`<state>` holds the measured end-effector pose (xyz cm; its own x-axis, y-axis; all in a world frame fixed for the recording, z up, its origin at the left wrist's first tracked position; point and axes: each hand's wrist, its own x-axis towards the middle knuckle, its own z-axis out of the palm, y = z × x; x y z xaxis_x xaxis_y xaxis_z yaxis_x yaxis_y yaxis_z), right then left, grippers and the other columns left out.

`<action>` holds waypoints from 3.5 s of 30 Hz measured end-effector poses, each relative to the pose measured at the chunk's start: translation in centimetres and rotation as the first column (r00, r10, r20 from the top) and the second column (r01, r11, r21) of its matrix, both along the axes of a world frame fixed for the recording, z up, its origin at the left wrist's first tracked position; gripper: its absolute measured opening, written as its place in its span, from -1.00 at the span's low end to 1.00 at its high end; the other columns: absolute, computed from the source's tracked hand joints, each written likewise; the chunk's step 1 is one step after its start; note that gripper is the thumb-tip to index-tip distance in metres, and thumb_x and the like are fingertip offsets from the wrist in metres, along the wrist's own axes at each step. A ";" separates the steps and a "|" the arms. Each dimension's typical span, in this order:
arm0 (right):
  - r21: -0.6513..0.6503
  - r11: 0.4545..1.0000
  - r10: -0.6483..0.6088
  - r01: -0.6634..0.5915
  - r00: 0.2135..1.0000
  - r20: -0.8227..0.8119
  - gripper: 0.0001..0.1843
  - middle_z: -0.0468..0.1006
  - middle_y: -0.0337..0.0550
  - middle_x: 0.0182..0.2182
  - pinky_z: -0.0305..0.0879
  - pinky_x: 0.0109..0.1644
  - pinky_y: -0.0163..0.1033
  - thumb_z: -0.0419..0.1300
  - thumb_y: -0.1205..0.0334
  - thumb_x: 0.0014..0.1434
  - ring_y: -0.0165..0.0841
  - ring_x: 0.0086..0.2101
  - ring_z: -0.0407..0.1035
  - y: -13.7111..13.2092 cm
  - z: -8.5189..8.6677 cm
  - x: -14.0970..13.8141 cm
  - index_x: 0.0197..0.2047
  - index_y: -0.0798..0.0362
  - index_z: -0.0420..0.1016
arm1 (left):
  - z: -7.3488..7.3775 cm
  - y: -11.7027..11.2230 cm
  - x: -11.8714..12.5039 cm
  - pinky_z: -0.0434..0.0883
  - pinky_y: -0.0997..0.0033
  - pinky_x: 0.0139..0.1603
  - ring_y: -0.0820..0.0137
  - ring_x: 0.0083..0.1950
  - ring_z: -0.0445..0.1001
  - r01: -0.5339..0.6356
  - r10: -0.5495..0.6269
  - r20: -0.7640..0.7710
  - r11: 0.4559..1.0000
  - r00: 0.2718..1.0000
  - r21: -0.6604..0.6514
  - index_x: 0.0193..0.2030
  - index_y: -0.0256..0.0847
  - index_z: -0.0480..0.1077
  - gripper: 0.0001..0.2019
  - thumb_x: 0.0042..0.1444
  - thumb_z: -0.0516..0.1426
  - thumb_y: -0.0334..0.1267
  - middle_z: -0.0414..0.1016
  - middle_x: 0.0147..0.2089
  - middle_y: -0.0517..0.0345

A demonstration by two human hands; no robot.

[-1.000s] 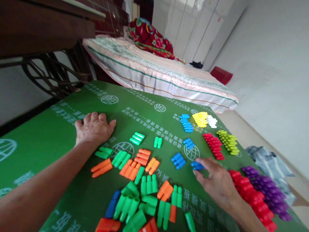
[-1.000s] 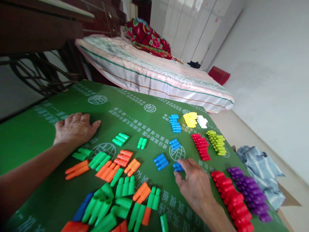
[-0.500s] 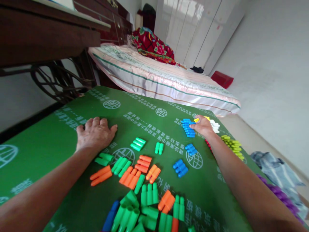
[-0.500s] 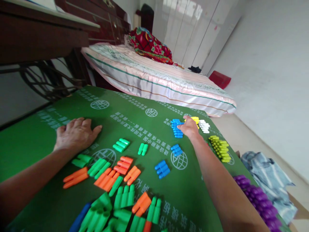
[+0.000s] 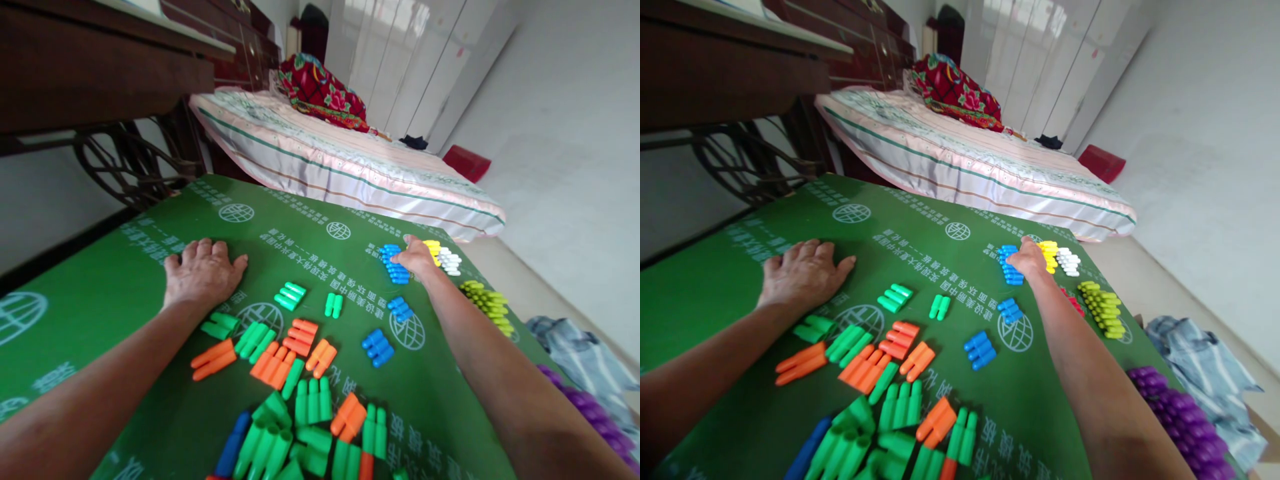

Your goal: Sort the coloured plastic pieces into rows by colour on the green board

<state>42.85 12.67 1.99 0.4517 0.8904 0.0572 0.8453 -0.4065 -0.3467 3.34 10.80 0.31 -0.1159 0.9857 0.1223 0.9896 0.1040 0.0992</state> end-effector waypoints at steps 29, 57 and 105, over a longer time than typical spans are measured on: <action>0.082 0.990 -0.098 0.116 0.975 -0.200 -0.35 0.62 -0.02 -0.25 0.40 -0.30 -0.28 0.32 0.14 0.09 -0.27 -0.33 0.50 1.0 -1.2 1.1 0.21 0.20 0.36 | 0.0 0.0 0.2 0.17 -0.20 0.27 -0.07 0.34 0.11 -0.006 0.006 0.004 1.000 1.000 -0.007 0.13 -0.36 0.26 -0.38 0.20 -0.22 0.09 0.24 0.26 -0.31; 0.071 0.994 -0.065 0.080 0.981 -0.184 -0.28 0.59 0.05 -0.10 0.40 -0.17 -0.25 0.38 0.04 0.00 -0.24 -0.19 0.51 0.1 -0.8 0.6 0.18 0.18 0.35 | -0.3 0.2 -0.1 0.15 -0.22 0.28 -0.08 0.36 0.09 0.001 -0.001 0.020 1.000 1.000 0.005 0.16 -0.38 0.25 -0.35 0.19 -0.23 0.11 0.20 0.30 -0.33; -0.116 0.990 -0.063 0.075 0.992 0.105 -0.17 0.56 0.12 -0.07 0.36 -0.02 -0.08 0.36 -0.07 -0.01 -0.03 -0.03 0.46 -0.4 0.0 -2.8 0.22 0.11 0.18 | -0.1 0.1 0.2 0.16 -0.20 0.29 -0.06 0.35 0.11 -0.016 0.016 -0.004 1.000 1.000 0.002 0.15 -0.38 0.25 -0.38 0.20 -0.21 0.09 0.21 0.28 -0.28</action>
<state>40.03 12.31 1.94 0.5098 0.8603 0.0007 0.8418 -0.4987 -0.2064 3.53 10.93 0.17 -0.1311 0.9835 0.1251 0.9882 0.1196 0.0952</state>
